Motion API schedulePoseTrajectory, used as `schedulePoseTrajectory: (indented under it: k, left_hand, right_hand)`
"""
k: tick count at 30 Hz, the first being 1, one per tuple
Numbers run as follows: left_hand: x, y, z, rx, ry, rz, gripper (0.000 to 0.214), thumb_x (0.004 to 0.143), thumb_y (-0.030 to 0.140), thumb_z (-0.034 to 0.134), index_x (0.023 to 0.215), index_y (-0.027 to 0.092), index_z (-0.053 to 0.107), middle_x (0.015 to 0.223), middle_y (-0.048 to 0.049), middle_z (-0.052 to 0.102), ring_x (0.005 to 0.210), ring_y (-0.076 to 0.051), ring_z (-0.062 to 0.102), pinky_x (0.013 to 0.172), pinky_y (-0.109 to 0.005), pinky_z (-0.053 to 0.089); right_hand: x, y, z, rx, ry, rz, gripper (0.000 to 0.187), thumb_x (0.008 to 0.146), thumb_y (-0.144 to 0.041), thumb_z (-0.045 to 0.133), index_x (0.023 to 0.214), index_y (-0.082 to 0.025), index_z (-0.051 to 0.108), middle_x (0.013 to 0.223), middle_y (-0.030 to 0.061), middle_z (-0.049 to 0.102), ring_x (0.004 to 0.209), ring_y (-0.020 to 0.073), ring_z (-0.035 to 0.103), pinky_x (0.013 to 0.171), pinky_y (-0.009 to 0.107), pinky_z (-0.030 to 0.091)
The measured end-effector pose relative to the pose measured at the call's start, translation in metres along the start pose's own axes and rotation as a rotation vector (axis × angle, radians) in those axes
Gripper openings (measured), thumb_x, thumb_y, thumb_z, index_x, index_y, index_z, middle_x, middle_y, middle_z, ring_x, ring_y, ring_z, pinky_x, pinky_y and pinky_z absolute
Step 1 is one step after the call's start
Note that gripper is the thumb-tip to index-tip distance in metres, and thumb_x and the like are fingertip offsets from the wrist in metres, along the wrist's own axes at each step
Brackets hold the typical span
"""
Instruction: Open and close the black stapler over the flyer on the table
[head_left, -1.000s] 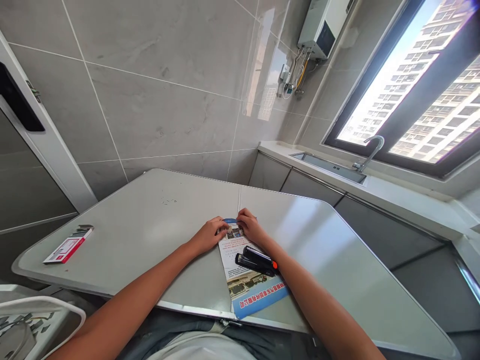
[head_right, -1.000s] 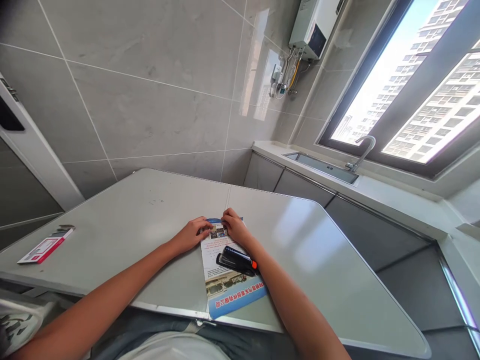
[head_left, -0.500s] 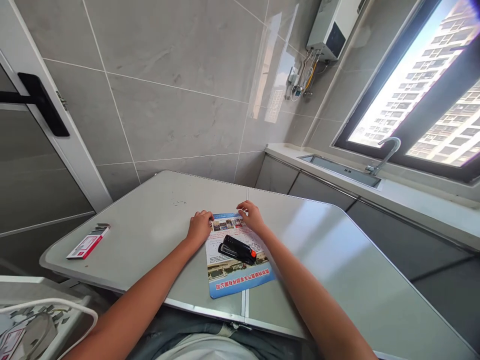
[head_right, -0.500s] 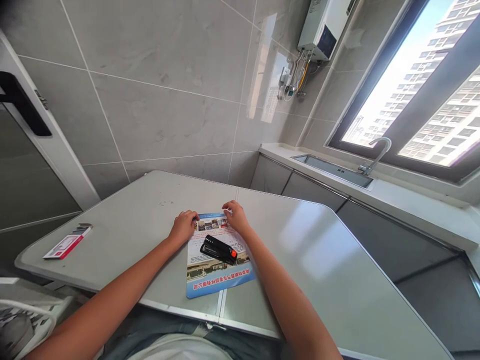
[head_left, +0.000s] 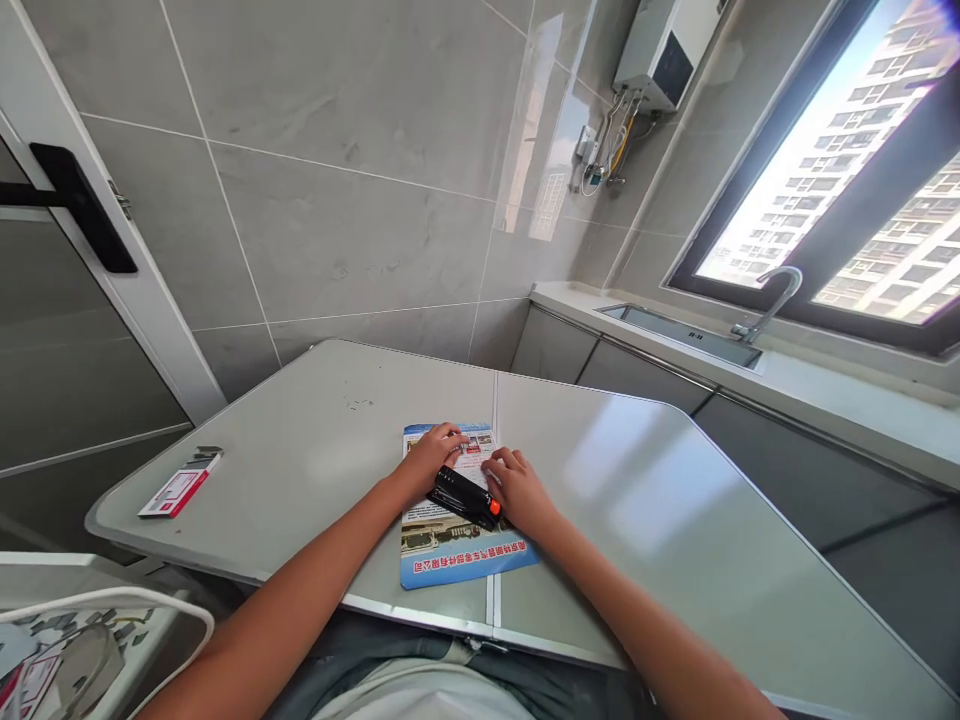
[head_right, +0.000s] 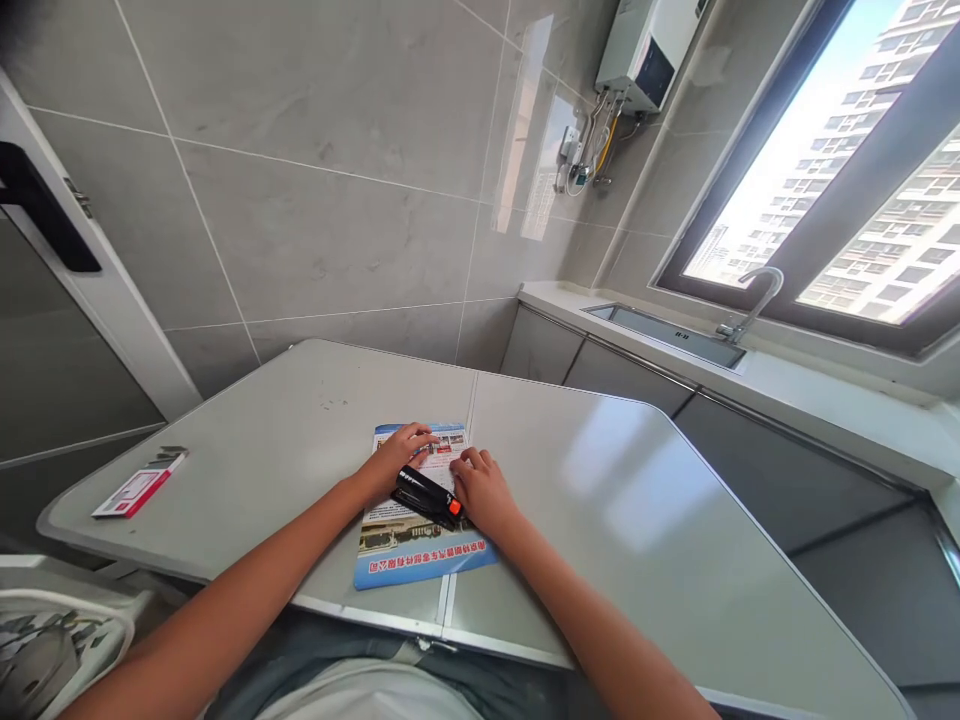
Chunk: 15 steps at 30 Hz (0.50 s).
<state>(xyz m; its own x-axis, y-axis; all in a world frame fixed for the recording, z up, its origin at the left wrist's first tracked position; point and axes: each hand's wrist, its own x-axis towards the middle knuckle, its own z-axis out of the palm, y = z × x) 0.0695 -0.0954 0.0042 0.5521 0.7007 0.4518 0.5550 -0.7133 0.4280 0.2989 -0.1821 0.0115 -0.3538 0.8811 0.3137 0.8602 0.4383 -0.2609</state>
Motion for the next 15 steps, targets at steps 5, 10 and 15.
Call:
schedulePoseTrajectory:
  k: [5,10,15]
  left_hand:
    - [0.004,-0.019,0.005,0.070,-0.146,-0.044,0.032,0.098,0.022,0.062,0.127,0.029,0.074,0.142,-0.0081,0.065,0.128,-0.028,0.061,0.110,-0.045,0.048]
    - [0.018,-0.014,-0.007,0.064,-0.221,-0.075,0.022,0.090,0.020,0.072,0.110,0.026,0.077,0.119,-0.0064,0.076,0.114,-0.027,0.066,0.101,-0.041,0.050]
    - [0.024,-0.008,-0.013,0.050,-0.193,-0.099,0.010,0.086,0.016,0.072,0.094,0.022,0.075,0.095,-0.0047,0.077,0.096,-0.023,0.069,0.090,-0.035,0.052]
  right_hand:
    - [0.000,-0.023,0.004,0.009,0.011,0.015,0.013,0.099,-0.019,0.059,0.110,-0.020,0.067,0.116,0.0099,0.062,0.105,0.0241,0.055,0.095,0.036,0.047]
    - [-0.001,-0.038,0.011,0.099,-0.021,0.013,0.015,0.100,-0.016,0.052,0.109,-0.019,0.064,0.113,0.0089,0.060,0.096,0.0200,0.061,0.089,0.032,0.047]
    - [0.003,-0.046,0.017,0.096,-0.024,0.012,0.013,0.099,-0.015,0.050,0.106,-0.018,0.062,0.112,0.0086,0.059,0.091,0.0194,0.061,0.084,0.031,0.047]
